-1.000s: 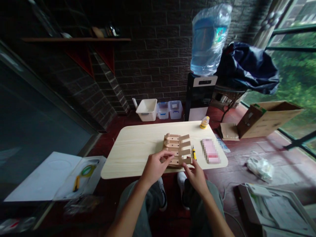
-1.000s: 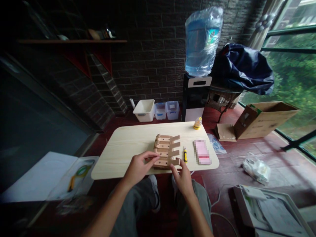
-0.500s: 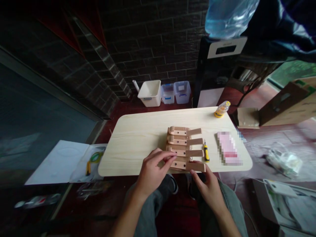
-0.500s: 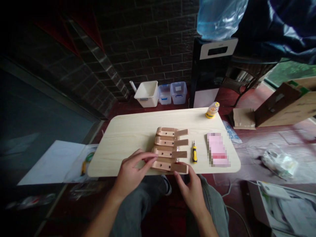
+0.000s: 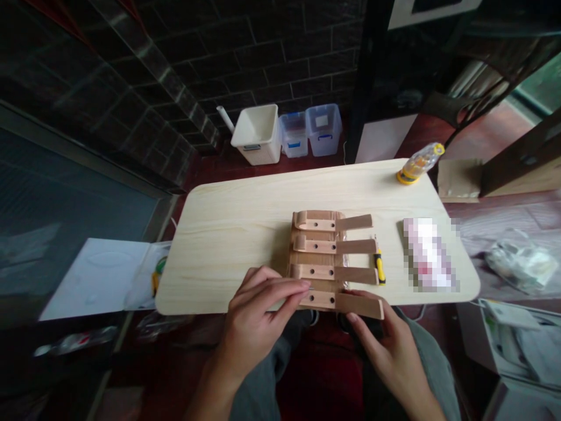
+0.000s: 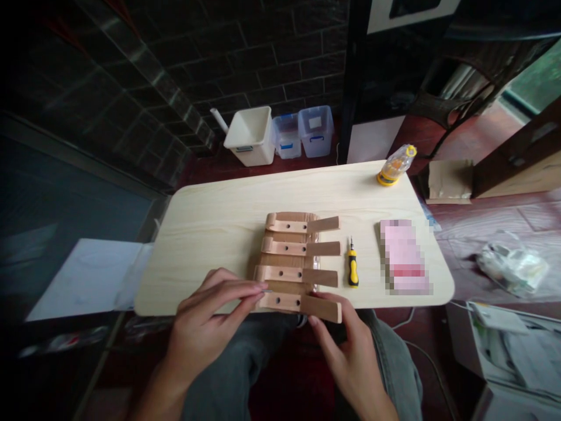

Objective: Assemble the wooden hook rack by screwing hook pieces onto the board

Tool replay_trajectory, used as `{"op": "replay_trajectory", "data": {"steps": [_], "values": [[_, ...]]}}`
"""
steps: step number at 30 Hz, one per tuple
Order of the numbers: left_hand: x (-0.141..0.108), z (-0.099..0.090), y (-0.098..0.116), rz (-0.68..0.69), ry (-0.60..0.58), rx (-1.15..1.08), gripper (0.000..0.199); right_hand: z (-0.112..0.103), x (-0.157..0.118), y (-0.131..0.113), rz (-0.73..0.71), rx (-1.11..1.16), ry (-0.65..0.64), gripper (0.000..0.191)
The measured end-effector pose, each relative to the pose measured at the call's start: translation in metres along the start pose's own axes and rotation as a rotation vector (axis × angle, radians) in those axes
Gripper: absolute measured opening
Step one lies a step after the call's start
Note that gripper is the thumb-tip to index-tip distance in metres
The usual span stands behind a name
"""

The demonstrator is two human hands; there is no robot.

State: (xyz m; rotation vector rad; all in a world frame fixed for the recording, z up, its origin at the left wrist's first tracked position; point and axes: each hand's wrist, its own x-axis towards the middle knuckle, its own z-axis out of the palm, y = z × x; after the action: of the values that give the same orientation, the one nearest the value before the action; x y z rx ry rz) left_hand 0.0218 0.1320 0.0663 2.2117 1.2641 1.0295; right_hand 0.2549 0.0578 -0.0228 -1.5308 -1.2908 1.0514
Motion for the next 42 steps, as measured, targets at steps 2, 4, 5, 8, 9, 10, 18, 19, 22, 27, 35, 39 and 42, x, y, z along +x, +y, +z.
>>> {"op": "replay_trajectory", "data": {"steps": [2,4,5,8,9,10,18,19,22,27,35,39,42], "values": [[0.000,-0.001,-0.003,-0.019,0.001,0.019,0.028,0.001,0.000,0.000,0.012,-0.011,0.003,0.037],[0.000,-0.001,-0.005,-0.027,-0.003,0.029,0.027,0.001,0.000,0.000,0.022,-0.020,0.003,0.037],[0.000,-0.001,-0.005,-0.027,-0.003,0.032,0.026,0.001,0.000,0.000,0.023,-0.023,0.001,0.037],[0.001,-0.001,-0.005,-0.025,-0.011,0.036,0.024,0.000,0.000,-0.001,0.022,-0.024,-0.008,0.038],[0.000,-0.001,-0.005,-0.024,-0.017,0.036,0.024,0.000,0.000,-0.001,0.022,-0.024,-0.011,0.038],[0.000,-0.001,-0.005,-0.023,-0.025,0.037,0.024,0.000,0.000,-0.001,0.024,-0.024,-0.012,0.039],[-0.005,0.002,-0.001,0.010,-0.064,0.072,0.026,0.000,-0.001,-0.001,0.028,-0.001,-0.012,0.037],[-0.006,0.002,0.001,0.010,-0.064,0.076,0.026,0.000,-0.002,0.000,0.025,0.004,-0.013,0.038],[-0.008,-0.001,0.004,0.008,-0.051,0.095,0.025,0.001,-0.005,0.000,0.017,0.019,-0.006,0.038],[-0.015,-0.017,0.004,-0.042,0.074,0.180,0.024,0.003,-0.010,0.000,0.015,0.024,0.008,0.037],[-0.032,-0.027,0.028,-0.096,0.165,0.080,0.019,0.001,-0.016,-0.004,-0.019,0.045,-0.009,0.038],[-0.039,-0.044,0.041,-0.126,0.295,0.157,0.015,0.003,-0.020,-0.003,-0.035,0.074,-0.003,0.037],[-0.050,-0.067,0.047,-0.207,0.470,0.179,0.015,0.004,-0.024,-0.004,-0.037,0.111,0.013,0.037]]}}
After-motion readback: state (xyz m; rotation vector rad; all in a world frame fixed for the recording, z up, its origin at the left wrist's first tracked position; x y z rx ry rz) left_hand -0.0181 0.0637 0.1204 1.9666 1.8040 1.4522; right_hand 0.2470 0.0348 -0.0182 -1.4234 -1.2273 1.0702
